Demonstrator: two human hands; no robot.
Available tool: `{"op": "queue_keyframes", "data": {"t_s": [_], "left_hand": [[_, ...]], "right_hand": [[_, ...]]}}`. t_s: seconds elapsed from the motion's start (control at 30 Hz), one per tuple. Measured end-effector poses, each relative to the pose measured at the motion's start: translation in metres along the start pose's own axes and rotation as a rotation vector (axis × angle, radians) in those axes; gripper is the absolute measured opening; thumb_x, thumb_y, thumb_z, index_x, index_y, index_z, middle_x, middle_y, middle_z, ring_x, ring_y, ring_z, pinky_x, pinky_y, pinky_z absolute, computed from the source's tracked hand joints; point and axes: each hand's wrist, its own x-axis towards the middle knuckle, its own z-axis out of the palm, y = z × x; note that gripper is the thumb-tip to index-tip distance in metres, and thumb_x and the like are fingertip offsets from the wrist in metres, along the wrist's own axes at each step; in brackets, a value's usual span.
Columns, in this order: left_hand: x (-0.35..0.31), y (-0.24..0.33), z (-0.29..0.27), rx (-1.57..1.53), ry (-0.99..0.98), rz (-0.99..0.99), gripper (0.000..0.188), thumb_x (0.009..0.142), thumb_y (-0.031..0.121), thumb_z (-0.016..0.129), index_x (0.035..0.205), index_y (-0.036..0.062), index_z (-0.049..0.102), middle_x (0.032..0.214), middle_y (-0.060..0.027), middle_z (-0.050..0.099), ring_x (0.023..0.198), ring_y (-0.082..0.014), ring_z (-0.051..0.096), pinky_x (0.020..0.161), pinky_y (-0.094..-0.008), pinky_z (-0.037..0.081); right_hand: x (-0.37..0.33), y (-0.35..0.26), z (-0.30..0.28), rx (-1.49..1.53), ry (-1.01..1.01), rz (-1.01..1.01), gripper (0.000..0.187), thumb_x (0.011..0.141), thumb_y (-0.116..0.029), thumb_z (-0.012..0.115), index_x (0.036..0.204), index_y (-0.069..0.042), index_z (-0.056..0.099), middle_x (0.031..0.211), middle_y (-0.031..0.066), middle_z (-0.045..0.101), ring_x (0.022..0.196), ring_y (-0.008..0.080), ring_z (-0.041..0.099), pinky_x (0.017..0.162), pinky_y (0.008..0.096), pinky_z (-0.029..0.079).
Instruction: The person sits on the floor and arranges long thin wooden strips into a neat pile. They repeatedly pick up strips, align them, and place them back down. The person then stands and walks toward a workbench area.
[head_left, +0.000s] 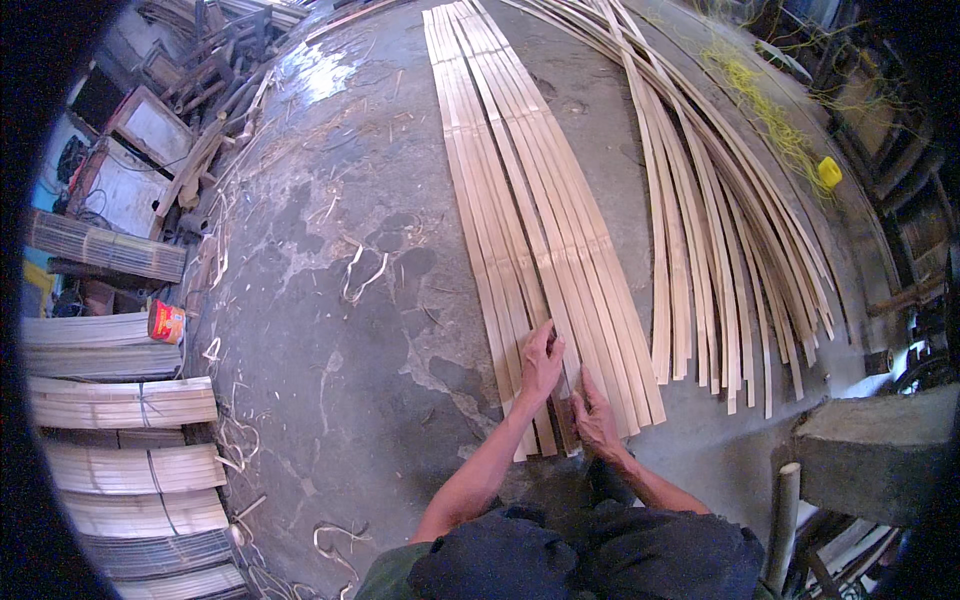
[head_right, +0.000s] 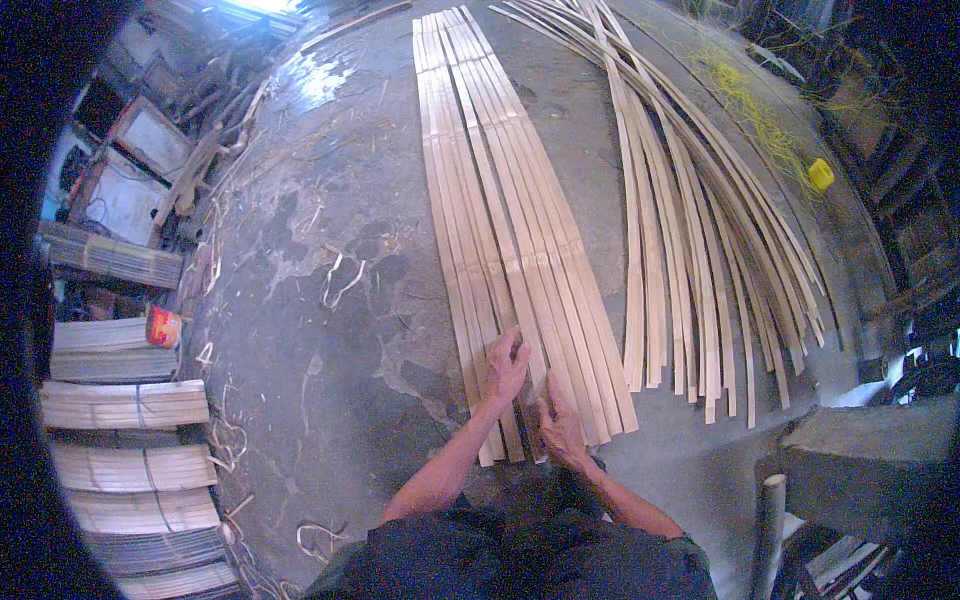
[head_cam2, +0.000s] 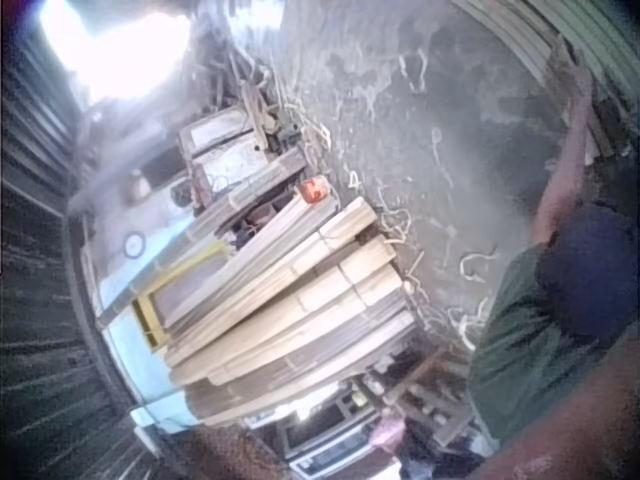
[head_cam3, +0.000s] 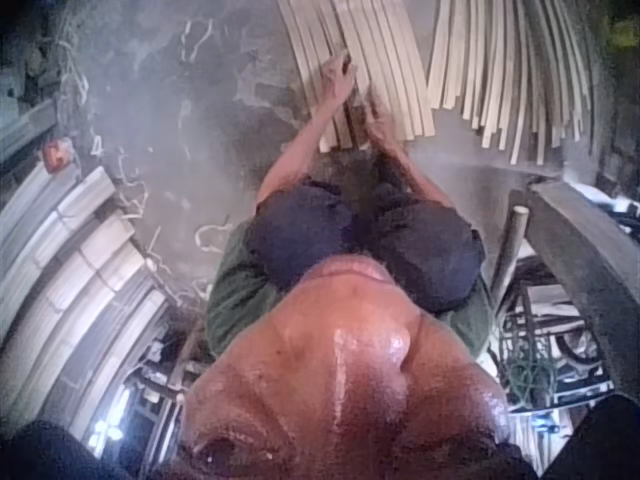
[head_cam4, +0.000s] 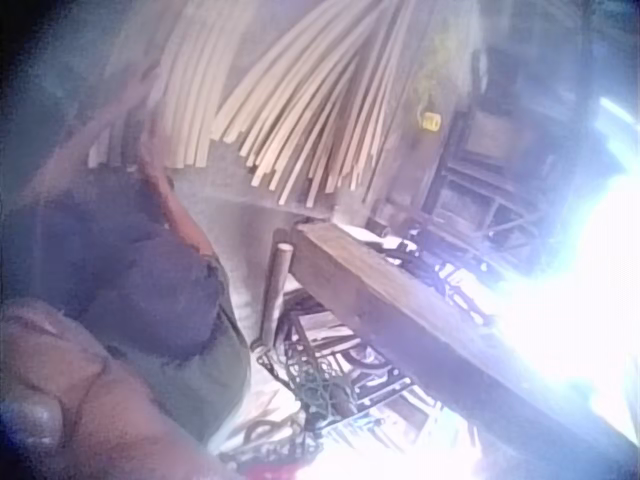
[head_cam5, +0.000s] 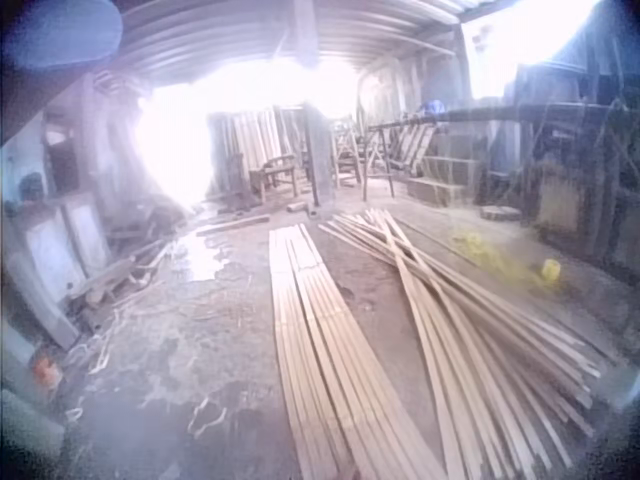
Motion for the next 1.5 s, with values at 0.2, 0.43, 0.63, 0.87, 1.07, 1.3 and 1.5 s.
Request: {"op": "queue_keyframes", "data": {"t_s": [0.2, 0.43, 0.63, 0.87, 1.07, 1.3, 1.5], "left_hand": [[-0.001, -0.016, 0.002, -0.082, 0.053, -0.027, 0.032, 0.097, 0.019, 0.056, 0.121, -0.0026, 0.058, 0.099, -0.021, 0.063, 0.092, -0.0331, 0.062, 0.086, -0.0439, 0.049], [-0.008, 0.021, -0.01, 0.076, -0.091, 0.018, 0.038, 0.096, 0.021, 0.058, 0.127, 0.0005, 0.053, 0.106, -0.0192, 0.057, 0.094, -0.0332, 0.06, 0.085, -0.0443, 0.049], [-0.001, 0.038, 0.014, 0.373, -0.135, 0.31, 0.049, 0.09, 0.019, 0.062, 0.135, 0.0035, 0.048, 0.126, -0.0176, 0.052, 0.117, -0.0357, 0.052, 0.101, -0.0485, 0.041], [0.041, 0.056, 0.058, 0.537, -0.405, 0.61, 0.069, 0.09, 0.027, 0.063, 0.148, 0.0046, 0.033, 0.153, -0.0169, 0.035, 0.143, -0.0333, 0.031, 0.115, -0.0517, 0.028], [0.067, 0.05, 0.088, 0.631, -0.517, 0.533, 0.073, 0.094, 0.039, 0.055, 0.153, 0.0063, 0.027, 0.161, -0.0169, 0.02, 0.149, -0.0321, 0.018, 0.12, -0.0533, 0.011], [0.069, 0.046, 0.091, 0.66, -0.445, 0.495, 0.083, 0.092, 0.049, 0.055, 0.152, -0.0001, 0.027, 0.16, -0.0212, 0.019, 0.15, -0.0313, 0.014, 0.121, -0.0482, 0.011], [0.076, 0.046, 0.084, 0.635, -0.485, 0.492, 0.091, 0.088, 0.05, 0.059, 0.152, -0.0031, 0.021, 0.161, -0.0194, 0.018, 0.15, -0.0321, 0.015, 0.122, -0.0437, 0.012]], "right_hand": [[-0.006, -0.009, -0.011, 0.034, 0.102, -0.124, 0.053, 0.102, -0.02, 0.054, 0.152, -0.015, 0.036, 0.071, -0.0007, 0.055, 0.055, 0.0083, 0.049, 0.049, 0.0256, 0.045], [0.01, -0.044, -0.083, -0.1, 0.146, 0.06, 0.053, 0.1, -0.023, 0.056, 0.15, -0.019, 0.04, 0.09, 0.0217, 0.072, 0.051, 0.0099, 0.053, 0.053, 0.0315, 0.052], [0.044, -0.029, -0.123, -0.038, 0.214, 0.007, 0.048, 0.102, -0.027, 0.054, 0.148, -0.018, 0.044, 0.065, 0.0043, 0.051, 0.052, 0.0097, 0.045, 0.049, 0.0298, 0.046], [0.066, -0.01, -0.151, -0.074, 0.165, 0.012, 0.047, 0.102, -0.031, 0.054, 0.147, -0.022, 0.045, 0.064, 0.0027, 0.05, 0.051, 0.0103, 0.048, 0.049, 0.0307, 0.047], [0.066, -0.013, -0.156, -0.084, 0.126, 0.036, 0.051, 0.102, -0.036, 0.053, 0.15, -0.022, 0.042, 0.066, -0.0012, 0.046, 0.051, 0.0083, 0.041, 0.047, 0.0278, 0.043], [0.074, 0.015, -0.155, -0.239, 0.121, -0.051, 0.046, 0.104, -0.031, 0.051, 0.148, -0.022, 0.044, 0.059, 0.0022, 0.047, 0.05, 0.0098, 0.045, 0.047, 0.0318, 0.043], [0.076, 0.022, -0.154, -0.46, 0.082, -0.06, 0.051, 0.102, -0.03, 0.051, 0.151, -0.024, 0.036, 0.061, 0.0175, 0.057, 0.051, 0.0284, 0.058, 0.052, 0.0428, 0.047]]}}
